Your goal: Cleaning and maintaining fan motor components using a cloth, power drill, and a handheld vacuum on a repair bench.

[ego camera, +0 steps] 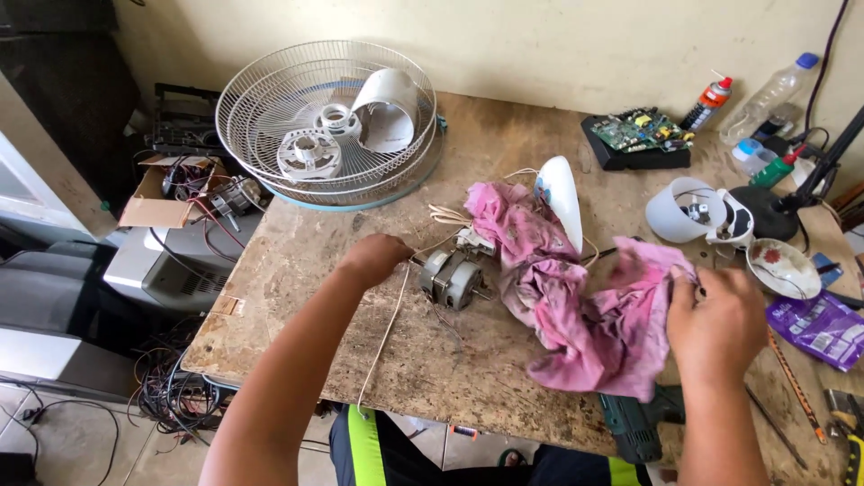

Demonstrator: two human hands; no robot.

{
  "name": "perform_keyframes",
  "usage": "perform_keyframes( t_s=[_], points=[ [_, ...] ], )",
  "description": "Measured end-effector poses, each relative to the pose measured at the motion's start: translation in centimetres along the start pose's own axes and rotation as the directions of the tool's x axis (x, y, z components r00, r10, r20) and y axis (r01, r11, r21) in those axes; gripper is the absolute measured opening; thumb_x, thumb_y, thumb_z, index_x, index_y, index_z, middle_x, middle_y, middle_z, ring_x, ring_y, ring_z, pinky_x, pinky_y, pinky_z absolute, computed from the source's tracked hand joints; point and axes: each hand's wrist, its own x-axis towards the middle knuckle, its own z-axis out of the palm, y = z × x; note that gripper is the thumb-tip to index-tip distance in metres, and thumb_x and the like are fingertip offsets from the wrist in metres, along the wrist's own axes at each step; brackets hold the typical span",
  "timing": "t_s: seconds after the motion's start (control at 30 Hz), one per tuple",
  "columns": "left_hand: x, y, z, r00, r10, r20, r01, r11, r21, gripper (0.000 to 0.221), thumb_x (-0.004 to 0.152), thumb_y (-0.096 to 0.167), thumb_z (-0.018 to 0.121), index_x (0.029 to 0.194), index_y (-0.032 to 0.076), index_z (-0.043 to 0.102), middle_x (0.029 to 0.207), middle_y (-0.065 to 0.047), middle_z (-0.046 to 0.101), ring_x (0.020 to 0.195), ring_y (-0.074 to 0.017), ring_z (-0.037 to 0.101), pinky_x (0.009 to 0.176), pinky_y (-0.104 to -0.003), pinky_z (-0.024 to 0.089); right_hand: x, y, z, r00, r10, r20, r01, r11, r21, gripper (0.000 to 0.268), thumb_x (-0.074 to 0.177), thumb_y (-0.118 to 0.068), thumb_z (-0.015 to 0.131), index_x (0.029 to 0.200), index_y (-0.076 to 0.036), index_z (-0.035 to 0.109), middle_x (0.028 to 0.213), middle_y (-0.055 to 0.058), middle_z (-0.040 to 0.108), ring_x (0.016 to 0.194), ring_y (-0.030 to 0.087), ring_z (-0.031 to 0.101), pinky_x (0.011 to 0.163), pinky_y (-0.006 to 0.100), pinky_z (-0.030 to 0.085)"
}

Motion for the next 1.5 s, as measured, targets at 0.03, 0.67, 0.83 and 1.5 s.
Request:
perform_keyframes(
  t_s=[0.03, 0.67, 0.83, 1.5],
  points=[
    [0.5, -0.6, 0.7, 1.000, -0.006, -0.004, 0.006, 1.000, -0.003, 0.037, 0.097, 0.002, 0.061, 0.129, 0.020, 0.067, 0.114, 0.000, 0.073, 0.095, -0.0188, 0.070, 0.085, -0.030, 0.064, 0.0, -1.7, -0.7, 1.000, -0.007, -0.003, 0.007, 1.000, 0.003, 0.027, 0.112, -0.034, 0.069, 0.118, -0.010, 0.080, 0.109, 0.010, 0.075, 0.093, 0.027, 0.066, 0.064, 0.039, 0.057],
    [2.9, -2.9, 5.0, 0.854, 0.244, -0.461, -0.170, 0.966, 0.196, 0.008, 0.092, 0.021, 0.069, 0.087, 0.024, 0.075, 0.086, 0.003, 0.077, 0.084, -0.0239, 0.076, 0.072, -0.040, 0.062, -6.3, -18.2, 11.8, 0.879, -0.427, 0.214, 0.128, 0.641, 0.757, 0.015, 0.081, -0.021, 0.076, 0.092, -0.015, 0.083, 0.097, 0.008, 0.079, 0.101, 0.030, 0.073, 0.090, 0.039, 0.059],
    [3.2, -3.0, 5.8, 0.831, 0.229, -0.506, -0.175, 0.973, 0.153, 0.006, 0.089, 0.027, 0.072, 0.085, 0.025, 0.076, 0.084, 0.005, 0.076, 0.081, -0.0228, 0.076, 0.070, -0.039, 0.062, -5.9, -19.1, 10.1, 0.885, -0.325, 0.334, -0.002, 0.714, 0.700, 0.016, 0.078, -0.024, 0.075, 0.089, -0.017, 0.084, 0.086, 0.005, 0.079, 0.095, 0.025, 0.075, 0.085, 0.036, 0.061],
    [4.0, -4.3, 9.6, 0.704, 0.047, -0.709, -0.047, 0.999, 0.020, 0.007, 0.084, 0.038, 0.077, 0.089, 0.034, 0.075, 0.081, 0.013, 0.071, 0.083, -0.0145, 0.072, 0.069, -0.033, 0.062, -4.4, -18.1, 7.2, 0.731, 0.148, 0.666, -0.682, 0.147, 0.716, 0.033, 0.083, -0.023, 0.081, 0.112, -0.005, 0.078, 0.116, 0.026, 0.073, 0.118, 0.038, 0.066, 0.095, 0.044, 0.055]
  ],
)
